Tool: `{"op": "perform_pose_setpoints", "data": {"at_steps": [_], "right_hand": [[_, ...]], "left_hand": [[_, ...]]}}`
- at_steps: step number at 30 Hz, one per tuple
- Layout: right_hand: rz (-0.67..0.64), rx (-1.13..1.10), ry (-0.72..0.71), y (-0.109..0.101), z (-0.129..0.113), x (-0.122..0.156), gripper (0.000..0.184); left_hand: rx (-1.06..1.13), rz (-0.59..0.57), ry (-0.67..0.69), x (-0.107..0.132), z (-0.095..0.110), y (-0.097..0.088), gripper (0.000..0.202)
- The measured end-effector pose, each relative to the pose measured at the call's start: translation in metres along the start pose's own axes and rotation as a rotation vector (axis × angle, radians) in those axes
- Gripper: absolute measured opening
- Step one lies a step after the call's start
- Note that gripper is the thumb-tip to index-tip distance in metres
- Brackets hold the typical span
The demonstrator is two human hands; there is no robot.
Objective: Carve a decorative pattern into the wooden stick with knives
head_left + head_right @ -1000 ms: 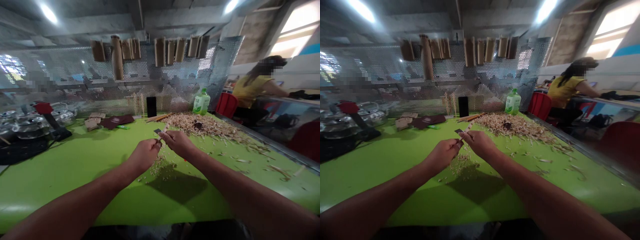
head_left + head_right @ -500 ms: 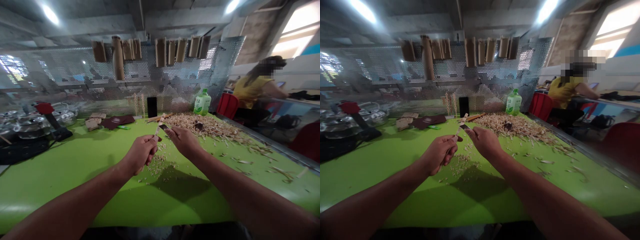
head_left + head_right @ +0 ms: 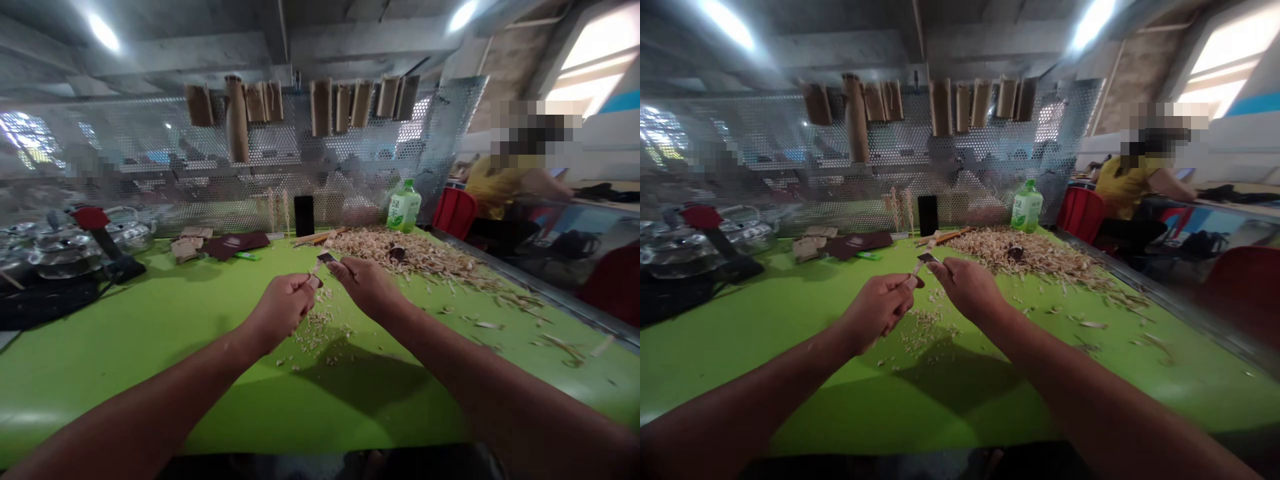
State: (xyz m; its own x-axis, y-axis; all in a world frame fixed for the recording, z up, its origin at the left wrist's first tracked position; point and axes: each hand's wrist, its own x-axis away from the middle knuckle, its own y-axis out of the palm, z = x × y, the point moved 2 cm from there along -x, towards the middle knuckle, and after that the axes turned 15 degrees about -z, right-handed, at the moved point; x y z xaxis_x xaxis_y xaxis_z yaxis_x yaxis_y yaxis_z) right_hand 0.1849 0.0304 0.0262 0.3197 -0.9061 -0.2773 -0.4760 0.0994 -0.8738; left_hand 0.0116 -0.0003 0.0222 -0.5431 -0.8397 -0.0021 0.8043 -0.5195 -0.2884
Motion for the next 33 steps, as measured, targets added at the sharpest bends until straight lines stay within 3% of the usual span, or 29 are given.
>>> {"op": "perform_pose_setpoints", "data": {"at_steps": [9, 15, 20, 30, 33], "right_hand": [[-0.089, 0.009, 0.006, 0.005, -0.001, -0.001, 0.047], [-0.102, -0.114, -0.002, 0.013, 0.003, -0.005, 0.05], [-0.051, 0.047, -0.013, 0.009, -0.001, -0.002, 0.049], [-0.183, 0.132, -0.023, 0.004, 0.003, -0.007, 0.054], [-0.195, 0.06, -0.033, 0.006, 0.004, -0.009, 0.054]], "left_hand": [[-0.354, 0.097, 0.008, -0.003, 0.001, 0.002, 0.031], [-0.342, 0.094, -0.004, -0.003, -0.003, 0.003, 0.029], [-0.465, 0.128, 0.021, -0.002, -0.001, 0.003, 0.029], [-0.528, 0.12, -0.026, -0.002, -0.004, 0.002, 0.032], [-0.508, 0.115, -0.011, -0.005, -0.002, 0.001, 0.032]]}}
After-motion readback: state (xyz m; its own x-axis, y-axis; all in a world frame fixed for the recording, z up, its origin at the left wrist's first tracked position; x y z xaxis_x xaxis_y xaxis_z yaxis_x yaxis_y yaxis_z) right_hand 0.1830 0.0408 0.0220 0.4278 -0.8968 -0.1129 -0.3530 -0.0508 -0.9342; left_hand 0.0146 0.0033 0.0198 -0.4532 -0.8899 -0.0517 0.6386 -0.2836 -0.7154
